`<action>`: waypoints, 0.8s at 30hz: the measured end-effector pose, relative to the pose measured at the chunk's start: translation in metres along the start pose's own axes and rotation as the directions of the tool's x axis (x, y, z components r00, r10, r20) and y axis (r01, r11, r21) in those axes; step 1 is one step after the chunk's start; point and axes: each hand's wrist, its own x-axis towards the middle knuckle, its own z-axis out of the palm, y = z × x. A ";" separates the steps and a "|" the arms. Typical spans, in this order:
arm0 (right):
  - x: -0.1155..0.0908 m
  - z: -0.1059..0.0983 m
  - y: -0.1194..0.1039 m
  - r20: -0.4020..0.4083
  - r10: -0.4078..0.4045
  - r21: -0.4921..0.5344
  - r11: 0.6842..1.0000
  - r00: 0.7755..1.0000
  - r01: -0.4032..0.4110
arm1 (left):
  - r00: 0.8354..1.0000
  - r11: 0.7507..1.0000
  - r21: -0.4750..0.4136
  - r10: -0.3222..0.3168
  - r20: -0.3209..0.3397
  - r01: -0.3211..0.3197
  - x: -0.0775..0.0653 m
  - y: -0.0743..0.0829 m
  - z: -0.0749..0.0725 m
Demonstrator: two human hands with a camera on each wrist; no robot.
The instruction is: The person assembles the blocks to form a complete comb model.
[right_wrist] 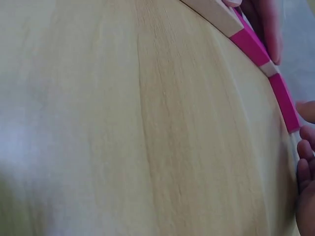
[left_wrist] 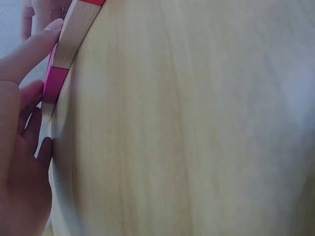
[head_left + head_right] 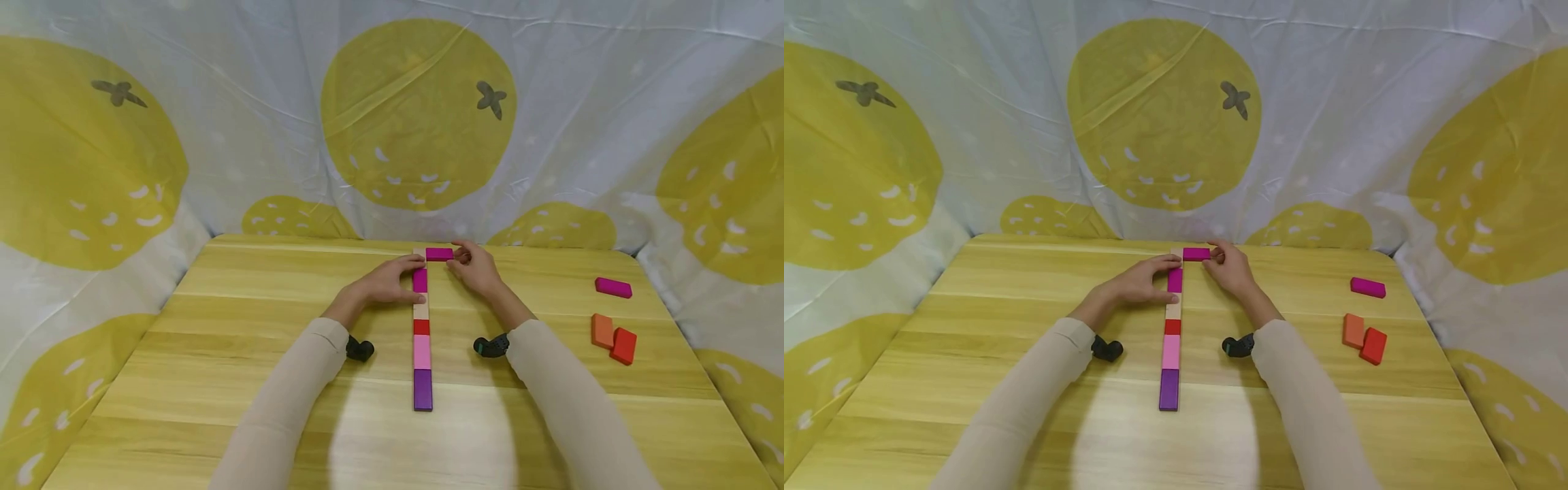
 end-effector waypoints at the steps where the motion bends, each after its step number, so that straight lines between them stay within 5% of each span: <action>1: -0.001 -0.001 -0.002 0.005 0.001 -0.001 1.000 1.000 -0.001 | 1.000 1.000 0.000 -0.001 0.000 0.001 0.000 0.000 0.000; 24: -0.037 -0.070 -0.017 0.098 -0.080 -0.153 0.984 0.992 0.095 | 1.000 1.000 -0.008 0.018 0.000 -0.018 -0.002 0.000 0.001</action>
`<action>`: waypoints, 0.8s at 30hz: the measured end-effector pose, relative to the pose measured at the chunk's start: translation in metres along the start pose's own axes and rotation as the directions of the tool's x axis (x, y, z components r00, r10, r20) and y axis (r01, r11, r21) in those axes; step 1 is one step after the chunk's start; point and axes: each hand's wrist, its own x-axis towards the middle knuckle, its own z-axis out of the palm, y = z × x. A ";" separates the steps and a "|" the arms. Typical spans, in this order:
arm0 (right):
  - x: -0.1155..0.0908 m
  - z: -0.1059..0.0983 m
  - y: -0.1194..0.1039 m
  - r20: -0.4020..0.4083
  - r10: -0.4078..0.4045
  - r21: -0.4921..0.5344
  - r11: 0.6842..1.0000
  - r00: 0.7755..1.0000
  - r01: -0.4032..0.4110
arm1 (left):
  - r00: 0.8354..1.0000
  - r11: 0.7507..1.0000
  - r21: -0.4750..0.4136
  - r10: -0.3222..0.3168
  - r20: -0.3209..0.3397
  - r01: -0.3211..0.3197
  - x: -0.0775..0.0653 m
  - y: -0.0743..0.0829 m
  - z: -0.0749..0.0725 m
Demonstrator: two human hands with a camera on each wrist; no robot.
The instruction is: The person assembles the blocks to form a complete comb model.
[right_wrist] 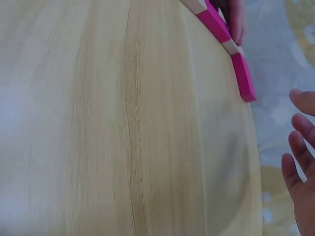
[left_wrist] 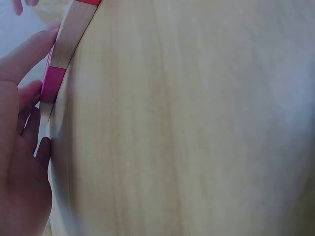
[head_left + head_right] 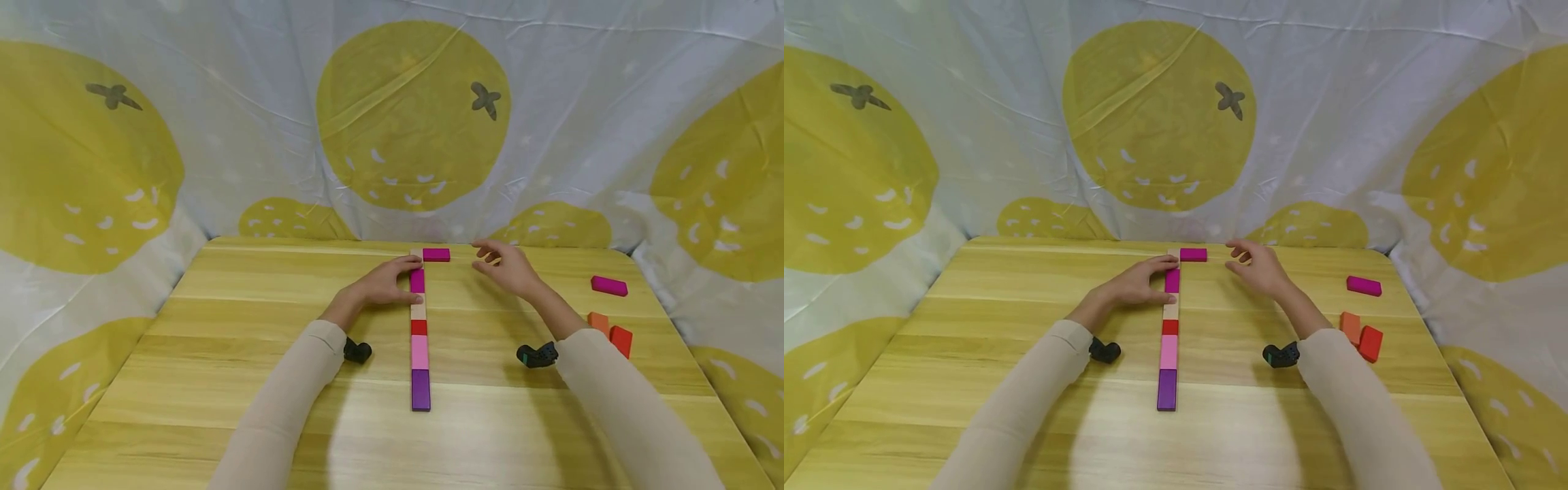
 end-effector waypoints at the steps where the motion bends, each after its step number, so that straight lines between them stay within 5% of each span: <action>1: -0.002 -0.003 0.000 -0.001 -0.006 -0.005 1.000 1.000 0.006 | 1.000 1.000 0.000 -0.001 -0.001 0.001 0.000 0.000 0.000; 8: -0.017 -0.021 0.001 0.003 -0.061 -0.023 0.998 0.998 0.061 | 1.000 1.000 0.010 -0.009 0.000 0.009 0.000 0.001 0.000; 24: -0.059 -0.057 0.008 0.034 -0.034 -0.103 0.994 0.999 0.037 | 1.000 1.000 0.003 -0.021 -0.008 0.021 -0.001 0.003 0.000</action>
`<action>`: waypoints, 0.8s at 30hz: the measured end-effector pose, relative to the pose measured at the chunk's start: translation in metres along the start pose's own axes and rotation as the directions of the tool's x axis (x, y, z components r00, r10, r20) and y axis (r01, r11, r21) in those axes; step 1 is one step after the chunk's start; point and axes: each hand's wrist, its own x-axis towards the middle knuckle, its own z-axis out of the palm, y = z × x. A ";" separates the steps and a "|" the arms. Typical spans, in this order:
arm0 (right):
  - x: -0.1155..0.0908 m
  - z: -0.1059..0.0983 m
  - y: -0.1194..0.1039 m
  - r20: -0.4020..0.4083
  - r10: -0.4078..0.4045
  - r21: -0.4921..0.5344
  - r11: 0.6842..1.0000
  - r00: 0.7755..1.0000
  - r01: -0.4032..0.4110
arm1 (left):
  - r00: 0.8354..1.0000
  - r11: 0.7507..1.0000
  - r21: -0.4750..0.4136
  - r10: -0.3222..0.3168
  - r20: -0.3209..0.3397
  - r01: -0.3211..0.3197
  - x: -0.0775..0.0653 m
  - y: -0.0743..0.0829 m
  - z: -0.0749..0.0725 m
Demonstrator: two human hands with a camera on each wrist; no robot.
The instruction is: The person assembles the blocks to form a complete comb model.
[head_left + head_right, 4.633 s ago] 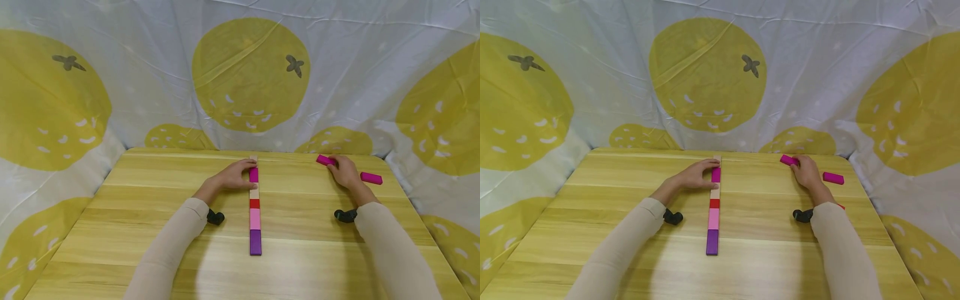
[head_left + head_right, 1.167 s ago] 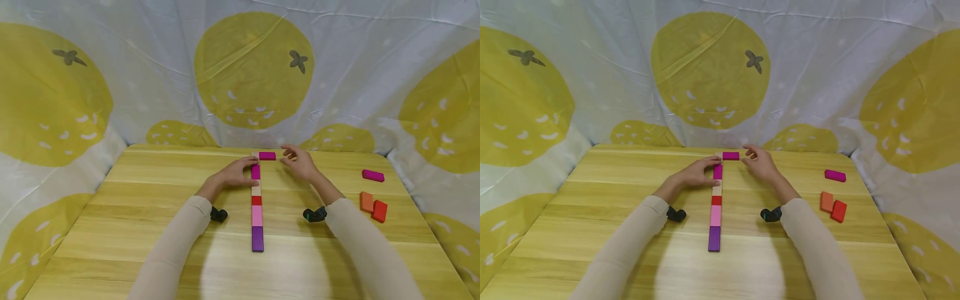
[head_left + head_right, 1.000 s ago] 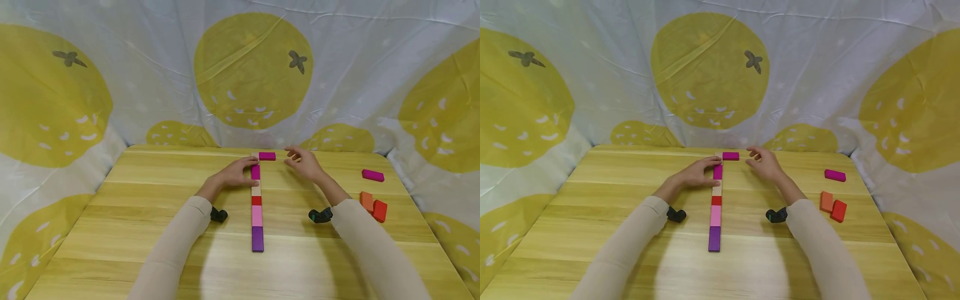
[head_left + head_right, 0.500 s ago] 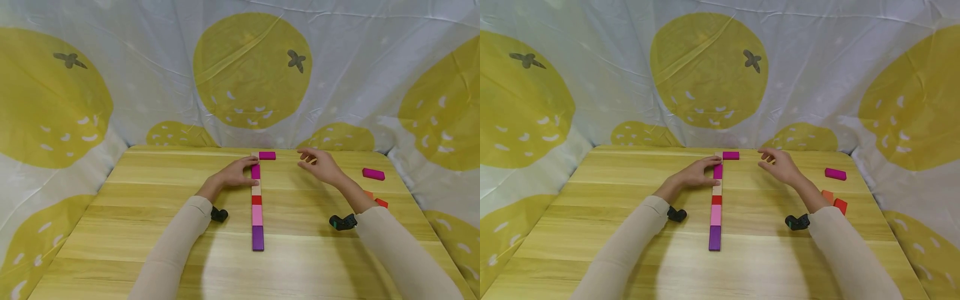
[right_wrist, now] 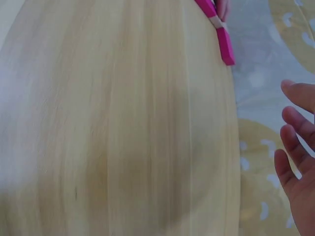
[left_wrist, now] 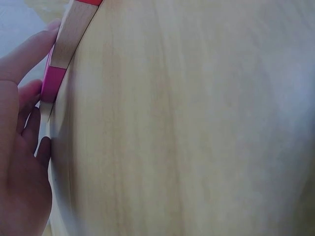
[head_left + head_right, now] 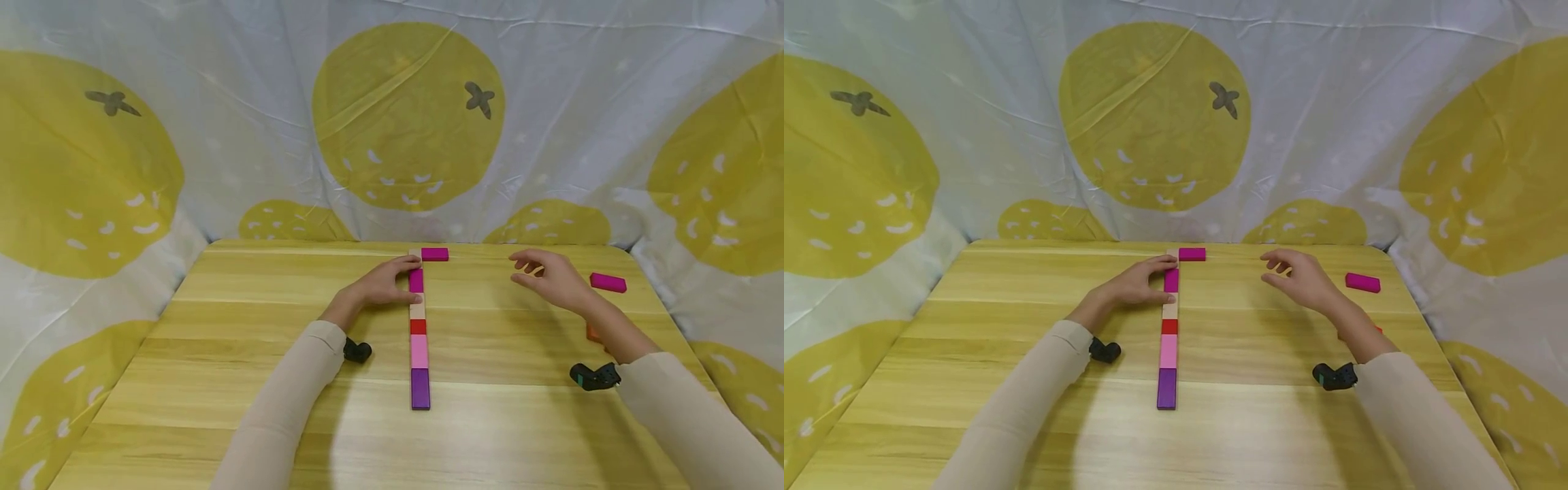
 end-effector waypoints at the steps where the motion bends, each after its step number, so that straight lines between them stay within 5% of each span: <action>1: -0.002 -0.002 0.001 0.004 0.004 -0.009 1.000 1.000 -0.004 | 1.000 1.000 0.000 0.000 -0.002 0.000 0.000 0.000 0.000; 12: -0.037 -0.026 0.013 0.020 0.048 -0.056 0.997 0.999 -0.046 | 1.000 1.000 0.007 0.009 -0.007 -0.008 0.000 0.001 0.000; 24: -0.074 -0.046 0.050 0.080 0.073 -0.108 0.992 0.994 -0.064 | 1.000 1.000 -0.006 -0.003 0.001 0.003 0.000 0.001 0.000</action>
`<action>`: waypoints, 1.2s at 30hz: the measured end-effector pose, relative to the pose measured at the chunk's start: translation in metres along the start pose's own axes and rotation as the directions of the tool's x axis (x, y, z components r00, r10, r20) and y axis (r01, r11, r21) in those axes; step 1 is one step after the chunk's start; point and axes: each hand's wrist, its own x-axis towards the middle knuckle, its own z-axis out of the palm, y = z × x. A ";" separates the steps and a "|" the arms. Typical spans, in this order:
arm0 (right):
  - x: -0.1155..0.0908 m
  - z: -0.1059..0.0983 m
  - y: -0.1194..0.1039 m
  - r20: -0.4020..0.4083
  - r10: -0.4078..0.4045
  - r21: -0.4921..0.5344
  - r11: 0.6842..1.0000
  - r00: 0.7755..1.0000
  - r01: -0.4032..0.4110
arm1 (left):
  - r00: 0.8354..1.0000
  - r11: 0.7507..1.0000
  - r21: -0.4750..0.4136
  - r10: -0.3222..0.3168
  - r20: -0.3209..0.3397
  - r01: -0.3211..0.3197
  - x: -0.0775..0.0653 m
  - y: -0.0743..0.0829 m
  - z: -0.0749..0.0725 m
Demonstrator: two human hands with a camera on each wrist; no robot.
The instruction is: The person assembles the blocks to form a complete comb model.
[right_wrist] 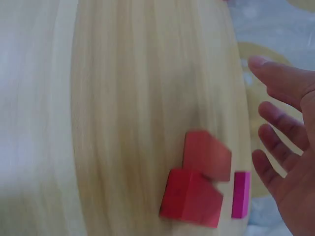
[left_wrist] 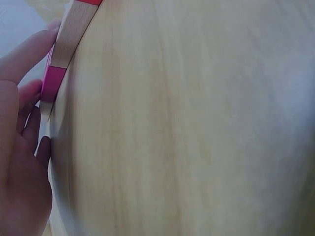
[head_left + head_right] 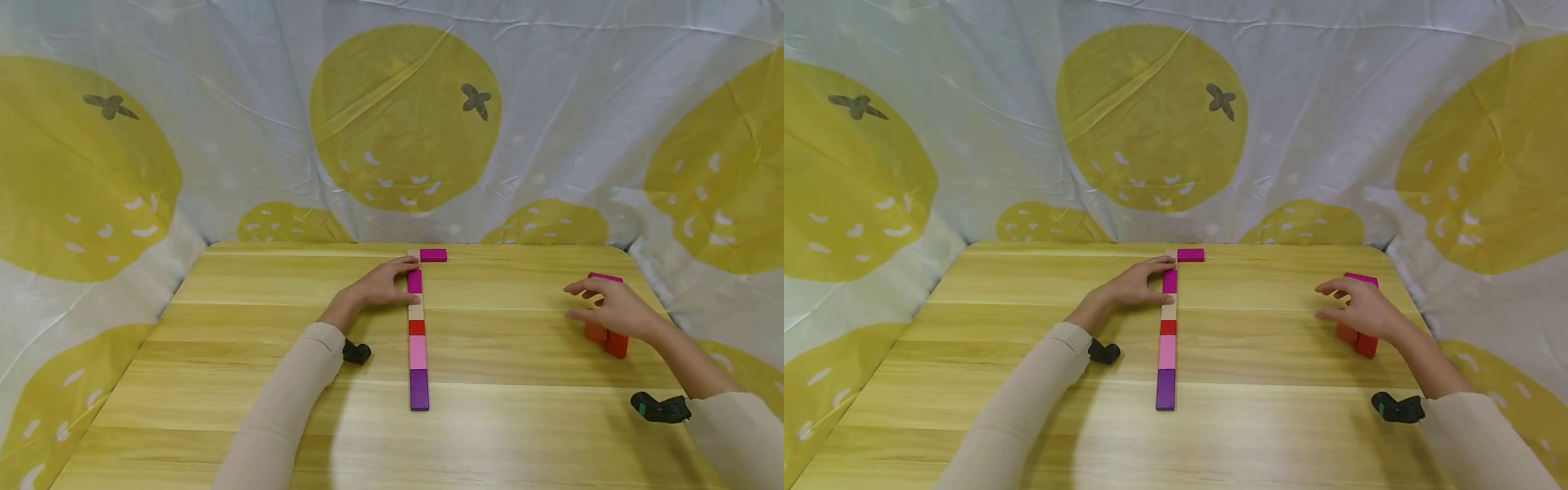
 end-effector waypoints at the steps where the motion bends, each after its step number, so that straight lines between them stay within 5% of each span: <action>1: -0.003 -0.001 0.004 0.006 0.009 -0.001 1.000 1.000 -0.009 | 1.000 1.000 -0.001 -0.002 0.001 0.002 0.000 0.000 0.000; 13: -0.027 -0.004 0.040 0.120 0.126 0.004 0.992 0.985 -0.128 | 1.000 1.000 -0.013 -0.011 -0.008 0.011 0.000 0.000 0.002; 19: -0.030 0.005 0.049 0.126 0.095 -0.002 0.995 0.987 -0.096 | 1.000 1.000 -0.015 -0.015 0.002 0.015 -0.002 -0.001 0.003; 28: -0.012 0.004 0.035 0.071 0.113 -0.057 0.992 0.991 -0.109 | 1.000 1.000 -0.010 -0.020 -0.007 0.020 0.002 -0.003 0.002; 36: 0.019 0.022 0.005 0.027 0.113 0.005 0.994 0.993 -0.113 | 1.000 0.999 -0.020 -0.031 -0.002 0.031 0.002 -0.001 0.001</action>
